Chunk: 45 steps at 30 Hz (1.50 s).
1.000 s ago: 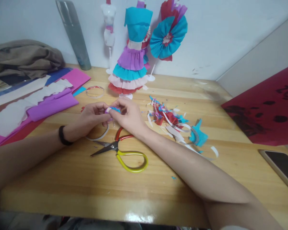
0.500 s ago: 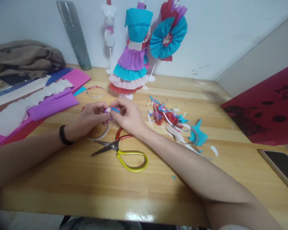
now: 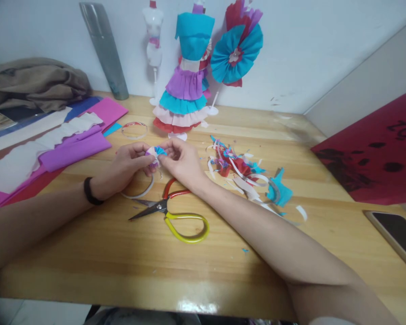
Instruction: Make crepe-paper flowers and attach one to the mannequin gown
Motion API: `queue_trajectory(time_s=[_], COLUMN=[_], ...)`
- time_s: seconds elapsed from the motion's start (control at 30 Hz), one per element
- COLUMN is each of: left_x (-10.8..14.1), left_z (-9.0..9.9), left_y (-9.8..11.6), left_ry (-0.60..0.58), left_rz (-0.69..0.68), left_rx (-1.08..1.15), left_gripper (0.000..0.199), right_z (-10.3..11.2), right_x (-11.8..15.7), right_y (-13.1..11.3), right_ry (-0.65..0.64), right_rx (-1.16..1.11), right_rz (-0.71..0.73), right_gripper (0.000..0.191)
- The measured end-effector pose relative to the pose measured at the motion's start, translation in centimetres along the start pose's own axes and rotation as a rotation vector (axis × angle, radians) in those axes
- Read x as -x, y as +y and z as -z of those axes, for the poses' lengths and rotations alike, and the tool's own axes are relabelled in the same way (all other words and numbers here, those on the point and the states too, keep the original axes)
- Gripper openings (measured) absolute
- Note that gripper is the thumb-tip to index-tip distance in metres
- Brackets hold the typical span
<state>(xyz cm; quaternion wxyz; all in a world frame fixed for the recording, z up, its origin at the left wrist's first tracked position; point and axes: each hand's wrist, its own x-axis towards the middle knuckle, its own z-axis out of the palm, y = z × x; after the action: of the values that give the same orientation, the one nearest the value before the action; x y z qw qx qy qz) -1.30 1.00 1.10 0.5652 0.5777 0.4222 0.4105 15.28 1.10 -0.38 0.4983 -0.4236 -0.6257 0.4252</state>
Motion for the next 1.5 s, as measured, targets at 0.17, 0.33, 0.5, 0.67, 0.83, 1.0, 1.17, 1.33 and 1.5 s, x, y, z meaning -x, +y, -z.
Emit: queue_trajectory(time_s=[0.17, 0.33, 0.5, 0.67, 0.83, 1.0, 1.17, 1.33, 1.5], left_x=[-0.09, -0.25, -0.19, -0.20, -0.17, -0.18, -0.18, -0.14, -0.01], left_z=[0.10, 0.18, 0.10, 0.09, 0.00, -0.17, -0.18, -0.24, -0.29], left_y=[-0.37, -0.70, -0.46, -0.38, -0.39, -0.19, -0.08, -0.04, 0.14], left_ry=[-0.034, -0.055, -0.069, -0.053, -0.029, -0.010, 0.000, 0.011, -0.002], left_rz=[-0.016, -0.005, -0.027, -0.029, -0.012, 0.002, 0.010, 0.003, -0.002], left_rx=[0.050, 0.157, 0.056, 0.030, -0.004, 0.023, 0.023, -0.003, 0.002], left_gripper=[0.013, 0.018, 0.012, 0.008, 0.005, 0.010, 0.010, 0.009, 0.014], right_z=[-0.13, -0.11, -0.05, -0.04, -0.27, -0.38, -0.28, -0.13, -0.16], right_x=[-0.07, 0.02, 0.06, 0.02, -0.17, -0.19, -0.03, 0.02, -0.13], right_y=[-0.04, -0.15, -0.22, 0.00, 0.37, 0.37, 0.15, 0.04, 0.37], right_ry=[0.008, 0.027, 0.011, -0.010, 0.003, 0.020, 0.016, -0.010, 0.006], right_rx=[-0.077, -0.097, -0.132, -0.102, -0.057, -0.062, -0.081, -0.066, -0.031], right_rz=[-0.030, -0.053, -0.063, -0.065, -0.043, -0.036, -0.030, -0.043, -0.038], right_gripper=[0.017, 0.021, 0.023, 0.022, 0.021, 0.021, 0.021, 0.022, 0.023])
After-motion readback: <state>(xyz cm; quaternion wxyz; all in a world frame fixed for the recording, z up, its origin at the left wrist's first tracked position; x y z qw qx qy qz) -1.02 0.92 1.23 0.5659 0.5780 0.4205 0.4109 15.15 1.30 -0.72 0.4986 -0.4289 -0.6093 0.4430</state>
